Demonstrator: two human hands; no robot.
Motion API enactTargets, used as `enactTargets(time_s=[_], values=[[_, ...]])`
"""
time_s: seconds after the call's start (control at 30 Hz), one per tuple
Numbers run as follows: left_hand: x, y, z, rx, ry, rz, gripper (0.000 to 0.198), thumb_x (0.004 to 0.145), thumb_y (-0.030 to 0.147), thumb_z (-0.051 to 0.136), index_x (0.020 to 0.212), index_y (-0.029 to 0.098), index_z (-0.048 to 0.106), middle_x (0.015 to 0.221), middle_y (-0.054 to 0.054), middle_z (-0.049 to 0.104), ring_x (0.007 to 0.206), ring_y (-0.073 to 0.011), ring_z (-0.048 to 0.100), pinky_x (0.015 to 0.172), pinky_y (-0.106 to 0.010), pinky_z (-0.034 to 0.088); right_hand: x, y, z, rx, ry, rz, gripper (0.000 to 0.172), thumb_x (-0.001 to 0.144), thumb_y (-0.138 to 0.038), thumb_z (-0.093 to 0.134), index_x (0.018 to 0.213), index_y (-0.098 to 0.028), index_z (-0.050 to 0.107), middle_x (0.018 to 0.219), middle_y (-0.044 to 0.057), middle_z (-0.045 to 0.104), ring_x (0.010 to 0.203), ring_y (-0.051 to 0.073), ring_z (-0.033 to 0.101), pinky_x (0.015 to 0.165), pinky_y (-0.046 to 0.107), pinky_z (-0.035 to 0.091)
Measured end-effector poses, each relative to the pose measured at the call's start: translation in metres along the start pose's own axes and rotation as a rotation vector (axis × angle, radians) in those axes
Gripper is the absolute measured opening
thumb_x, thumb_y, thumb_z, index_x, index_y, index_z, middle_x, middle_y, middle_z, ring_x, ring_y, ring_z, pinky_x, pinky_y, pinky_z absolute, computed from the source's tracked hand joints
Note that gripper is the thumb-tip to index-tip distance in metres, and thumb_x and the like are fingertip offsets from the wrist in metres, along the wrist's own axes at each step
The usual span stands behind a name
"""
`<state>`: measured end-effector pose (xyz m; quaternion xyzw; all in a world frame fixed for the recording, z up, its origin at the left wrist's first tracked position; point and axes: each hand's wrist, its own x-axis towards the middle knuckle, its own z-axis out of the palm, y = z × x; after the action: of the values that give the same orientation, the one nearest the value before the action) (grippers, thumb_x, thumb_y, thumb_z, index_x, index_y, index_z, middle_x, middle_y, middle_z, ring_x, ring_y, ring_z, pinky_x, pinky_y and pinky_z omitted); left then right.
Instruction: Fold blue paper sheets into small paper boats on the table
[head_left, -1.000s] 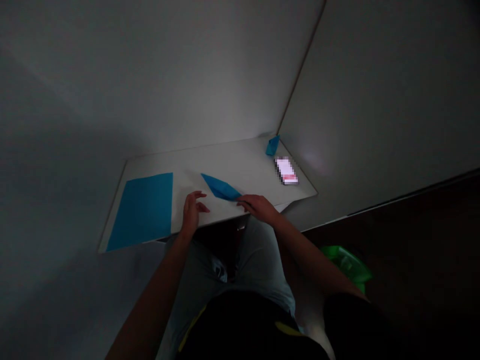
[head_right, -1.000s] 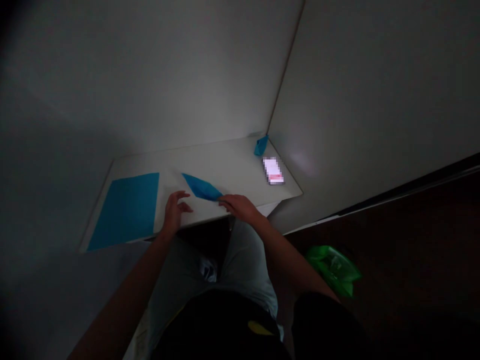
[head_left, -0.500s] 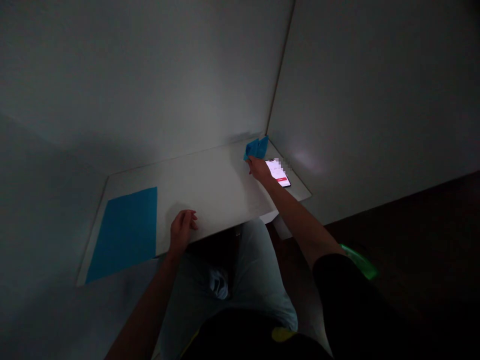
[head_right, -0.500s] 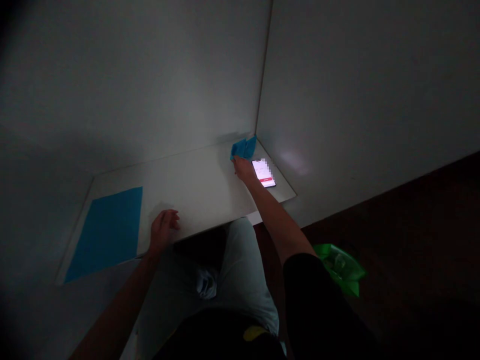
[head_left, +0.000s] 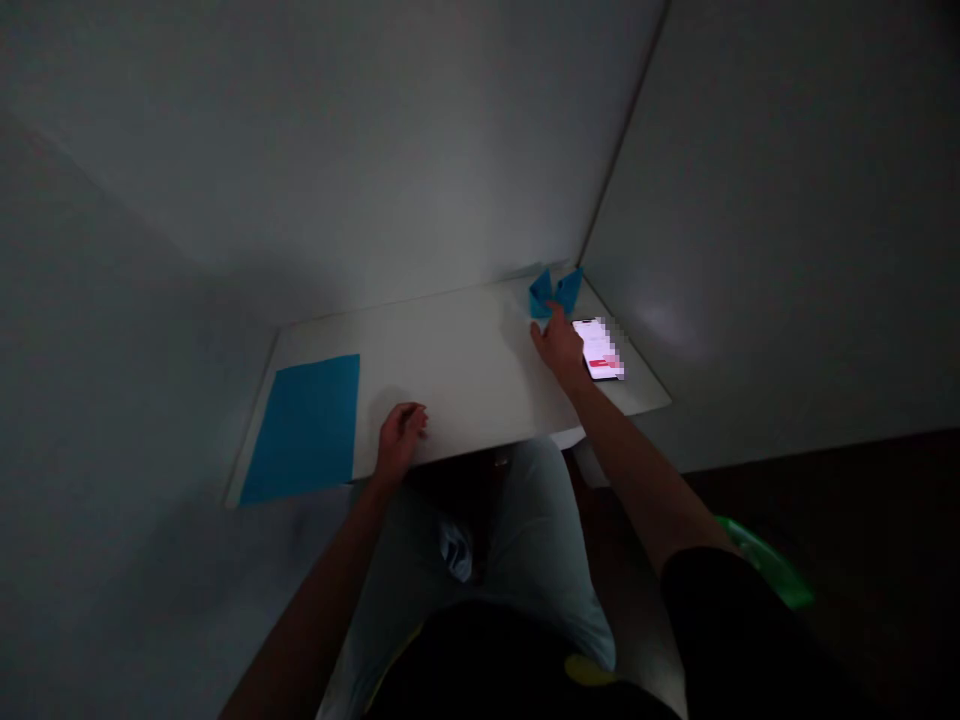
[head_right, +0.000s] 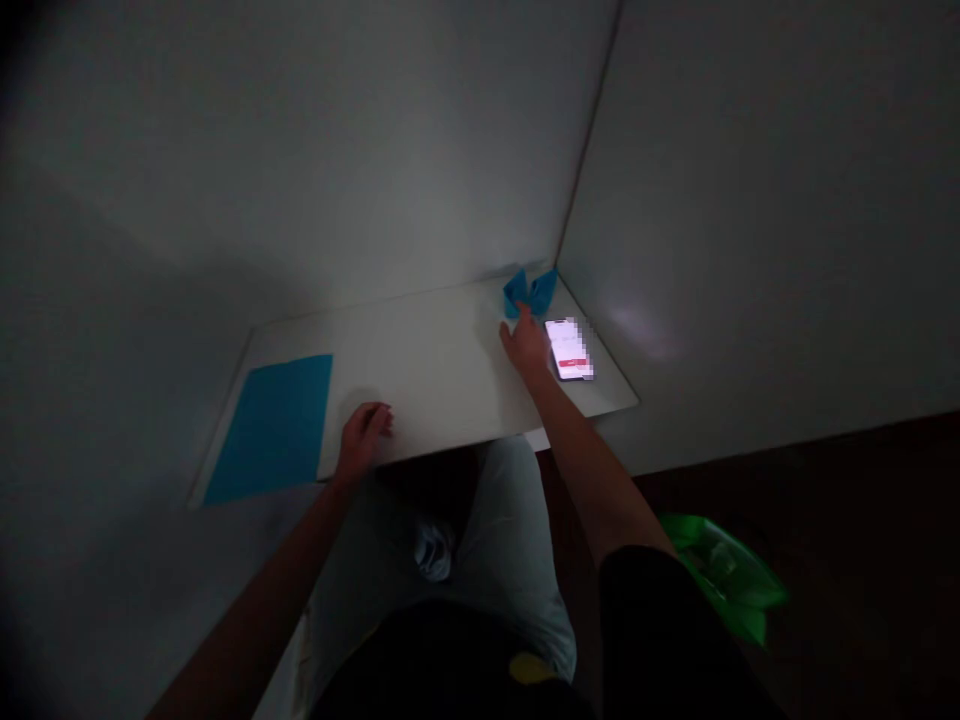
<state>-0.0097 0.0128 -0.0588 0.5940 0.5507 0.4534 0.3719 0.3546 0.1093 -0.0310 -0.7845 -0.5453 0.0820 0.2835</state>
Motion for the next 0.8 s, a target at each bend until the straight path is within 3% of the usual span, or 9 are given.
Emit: enactTargets(time_s=[0.1,0.2,0.33,0.43,0.53,0.6,0.7,0.8], values=[[-0.008,-0.003,-0.029,0.203,0.072,0.177,0.034,0.096,0.056,0.069,0.103,0.023,0.073,0.105,-0.009,0.077,0.100,-0.0245,0.072,0.091,-0.041,0.060,-0.037,-0.012,0.003,0.052,-0.029,-0.128,0.061,0.107,-0.054,0.051,0.155,-0.018,0.051,0.099,0.012,0.078,0.093,0.030,0.073,0.080,0.038,0.052],[-0.023,-0.016,-0.081,0.429,0.117,0.282,0.040,0.095,0.056,0.075,0.119,0.023,0.072,0.125,-0.013,0.076,0.123,-0.0303,0.069,0.113,-0.052,0.052,-0.070,-0.024,0.017,0.115,-0.108,-0.238,0.051,0.103,-0.051,0.055,0.145,-0.022,0.060,0.090,0.007,0.076,0.080,0.027,0.070,0.074,0.035,0.049],[-0.055,-0.046,-0.149,0.664,0.064,0.222,0.081,0.081,0.068,0.086,0.143,0.021,0.065,0.153,-0.021,0.063,0.150,-0.0421,0.053,0.125,-0.062,0.040,-0.104,-0.042,0.043,0.215,-0.219,-0.347,0.041,0.101,-0.050,0.055,0.128,-0.023,0.070,0.083,0.007,0.074,0.072,0.026,0.067,0.070,0.037,0.049],[-0.076,-0.067,-0.175,0.765,-0.021,0.175,0.077,0.087,0.065,0.081,0.149,0.023,0.063,0.160,-0.019,0.060,0.157,-0.0434,0.046,0.126,-0.066,0.037,-0.122,-0.056,0.057,0.282,-0.283,-0.422,0.040,0.101,-0.050,0.055,0.126,-0.023,0.071,0.085,0.007,0.074,0.071,0.025,0.067,0.072,0.039,0.052],[-0.086,-0.072,-0.178,0.775,-0.066,0.201,0.046,0.103,0.041,0.064,0.146,0.028,0.069,0.156,-0.014,0.065,0.151,-0.0360,0.054,0.125,-0.062,0.041,-0.140,-0.070,0.064,0.322,-0.329,-0.601,0.041,0.102,-0.051,0.058,0.126,-0.022,0.071,0.103,0.012,0.077,0.089,0.028,0.072,0.086,0.043,0.057],[-0.089,-0.065,-0.168,0.769,-0.092,0.224,0.040,0.106,0.028,0.055,0.141,0.032,0.073,0.149,-0.010,0.071,0.141,-0.0322,0.063,0.121,-0.059,0.044,-0.153,-0.078,0.064,0.290,-0.353,-0.748,0.045,0.101,-0.053,0.062,0.134,-0.022,0.070,0.125,0.016,0.075,0.114,0.033,0.071,0.101,0.049,0.054],[-0.089,-0.047,-0.138,0.759,-0.169,0.273,0.039,0.105,0.023,0.056,0.137,0.035,0.076,0.141,-0.006,0.076,0.129,-0.0294,0.069,0.119,-0.056,0.045,-0.171,-0.085,0.060,0.182,-0.407,-0.900,0.066,0.097,-0.054,0.071,0.155,-0.026,0.058,0.157,0.016,0.061,0.143,0.036,0.057,0.116,0.054,0.044],[-0.087,-0.023,-0.098,0.734,-0.267,0.359,0.038,0.106,0.022,0.058,0.134,0.037,0.077,0.135,-0.004,0.079,0.125,-0.0270,0.070,0.122,-0.054,0.041,-0.179,-0.086,0.055,0.084,-0.459,-0.983,0.078,0.095,-0.045,0.074,0.166,-0.028,0.047,0.172,0.013,0.048,0.155,0.035,0.046,0.121,0.053,0.038]])
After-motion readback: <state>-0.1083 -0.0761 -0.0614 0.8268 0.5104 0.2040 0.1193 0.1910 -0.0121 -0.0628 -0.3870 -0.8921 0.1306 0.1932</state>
